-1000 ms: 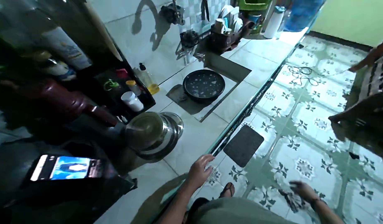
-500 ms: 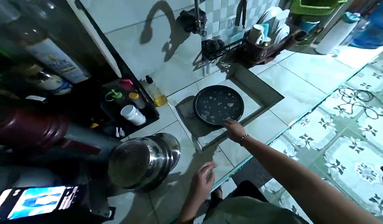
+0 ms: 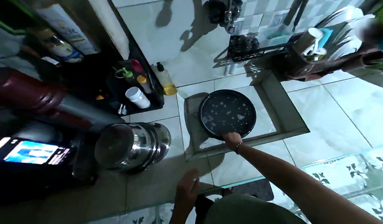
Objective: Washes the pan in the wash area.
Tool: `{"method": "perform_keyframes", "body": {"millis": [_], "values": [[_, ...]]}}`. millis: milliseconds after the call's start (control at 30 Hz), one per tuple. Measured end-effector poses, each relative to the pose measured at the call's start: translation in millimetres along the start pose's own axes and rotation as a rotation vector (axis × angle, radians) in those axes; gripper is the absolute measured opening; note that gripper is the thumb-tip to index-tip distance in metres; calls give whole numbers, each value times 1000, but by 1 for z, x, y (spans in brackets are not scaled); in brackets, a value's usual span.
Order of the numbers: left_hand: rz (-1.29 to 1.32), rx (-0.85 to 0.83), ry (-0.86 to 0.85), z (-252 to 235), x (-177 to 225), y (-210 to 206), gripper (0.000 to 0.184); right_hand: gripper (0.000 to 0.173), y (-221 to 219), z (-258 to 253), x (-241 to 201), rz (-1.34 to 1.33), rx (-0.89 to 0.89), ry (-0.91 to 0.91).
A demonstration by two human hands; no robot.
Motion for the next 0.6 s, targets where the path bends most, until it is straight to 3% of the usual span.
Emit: {"method": "perform_keyframes", "body": {"millis": [233, 600], "values": [[-31, 72, 58, 4, 19, -9, 31, 32, 23, 9, 1, 6, -23, 82], [-66, 88, 55, -4, 36, -11, 31, 25, 58, 28, 9, -56, 80, 144]]}}
Point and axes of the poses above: each hand's wrist, its own z-axis away from the middle knuckle, its own y-axis out of the back of the hand, x = y × z, the point moved 9 cm from there along -z, towards the middle knuckle, and after that the axes turned 8 degrees about -z, right-handed, at the moved point
